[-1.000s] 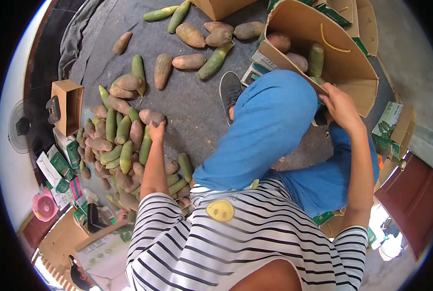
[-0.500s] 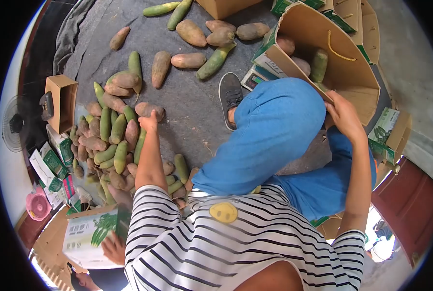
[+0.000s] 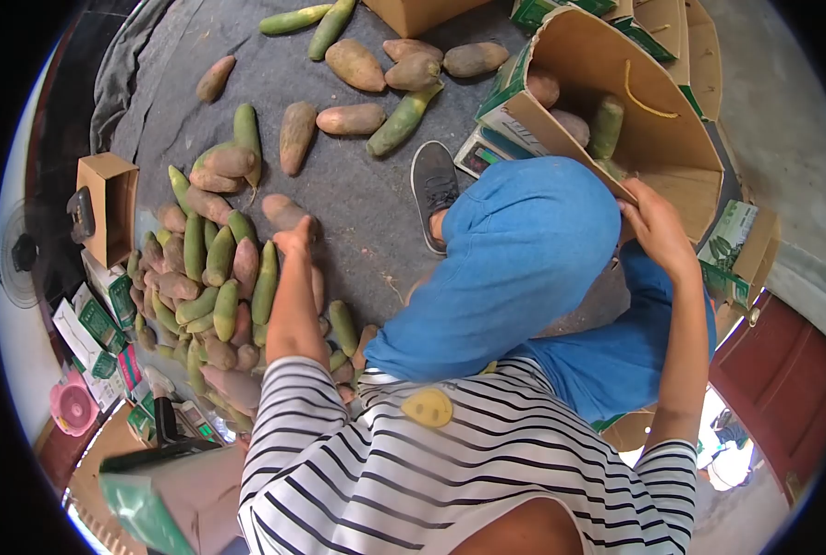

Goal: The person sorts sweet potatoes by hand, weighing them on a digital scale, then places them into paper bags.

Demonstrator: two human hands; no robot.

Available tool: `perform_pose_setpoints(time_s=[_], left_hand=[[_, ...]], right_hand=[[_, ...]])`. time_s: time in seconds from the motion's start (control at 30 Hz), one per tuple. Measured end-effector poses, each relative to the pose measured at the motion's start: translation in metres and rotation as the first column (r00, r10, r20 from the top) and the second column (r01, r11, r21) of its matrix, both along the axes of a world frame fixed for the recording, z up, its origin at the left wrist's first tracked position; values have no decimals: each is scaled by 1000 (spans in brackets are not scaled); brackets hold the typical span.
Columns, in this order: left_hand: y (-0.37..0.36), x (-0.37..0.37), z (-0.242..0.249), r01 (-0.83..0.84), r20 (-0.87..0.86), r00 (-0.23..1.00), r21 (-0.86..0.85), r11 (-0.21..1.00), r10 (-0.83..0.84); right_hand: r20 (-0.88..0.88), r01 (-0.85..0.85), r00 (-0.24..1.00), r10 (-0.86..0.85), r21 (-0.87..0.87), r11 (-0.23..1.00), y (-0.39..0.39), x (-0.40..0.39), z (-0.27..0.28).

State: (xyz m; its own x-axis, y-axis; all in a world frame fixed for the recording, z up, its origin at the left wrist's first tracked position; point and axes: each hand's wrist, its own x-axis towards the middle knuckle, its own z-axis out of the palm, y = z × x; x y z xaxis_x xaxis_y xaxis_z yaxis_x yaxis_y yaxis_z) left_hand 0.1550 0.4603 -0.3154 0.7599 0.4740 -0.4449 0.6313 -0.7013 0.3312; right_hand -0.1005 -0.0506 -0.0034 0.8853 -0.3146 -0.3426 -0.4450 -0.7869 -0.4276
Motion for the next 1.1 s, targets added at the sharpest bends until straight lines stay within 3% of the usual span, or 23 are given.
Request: perform_pose_setpoints(time_s=[0.13,0.2,0.33,0.4,0.43,0.47,0.57,0.63,0.7,0.77,0.83,0.9,0.97,1.03,1.1], left_hand=[[-51,-50,19,347,-83,936,32,937,-343],[-69,-73,13,437,-72,898,14,899,-435],[-98,-65,-17,401,-108,909,-36,915,-403],[-103,-57,-4,24,-278,950,-381,924,-139],[-113,-48,15,-176,-387,921,-510,842,-41],[-123,-47,40,-247,-374,927,-580,776,15],[-148,-46,101,162,35,966,-854,494,-256],[-185,-38,165,580,420,798,-730,363,-432],[-235,-35,250,820,581,550,-512,257,-600],[-288,-41,320,910,661,342,-411,58,-668],[-338,-38,340,979,736,-46,-101,-176,-676],[-386,-49,352,929,724,-230,-35,-368,-650],[-417,-55,332,891,739,-282,-35,-453,-611],[-419,-53,329,936,783,-183,-47,-349,-595],[-396,-47,329,952,787,92,-250,-178,-610]], right_hand=[[-26,-21,999,21,-17,1000,-4,0,1],[-22,-17,1000,16,-20,1000,-7,-5,-4],[-17,-30,999,29,-32,999,-7,-8,-7],[17,-34,999,35,-50,998,-3,-12,-5],[41,-29,999,32,-65,997,-4,-12,-3],[-33,-56,998,53,-110,992,-5,-11,3],[-40,-55,998,48,-176,983,-6,-21,10],[-73,-52,997,38,-192,980,-7,-25,10],[-81,-63,996,46,-219,974,-9,-29,8],[-59,-83,996,70,-261,962,-11,-33,0],[-44,-109,994,101,-295,949,-10,-34,1],[-36,-115,993,109,-308,944,-10,-35,2],[-31,-99,995,94,-294,951,-9,-35,3],[-100,-148,987,125,-271,951,-6,-31,10],[-73,-165,986,151,-260,951,-10,-36,4]])
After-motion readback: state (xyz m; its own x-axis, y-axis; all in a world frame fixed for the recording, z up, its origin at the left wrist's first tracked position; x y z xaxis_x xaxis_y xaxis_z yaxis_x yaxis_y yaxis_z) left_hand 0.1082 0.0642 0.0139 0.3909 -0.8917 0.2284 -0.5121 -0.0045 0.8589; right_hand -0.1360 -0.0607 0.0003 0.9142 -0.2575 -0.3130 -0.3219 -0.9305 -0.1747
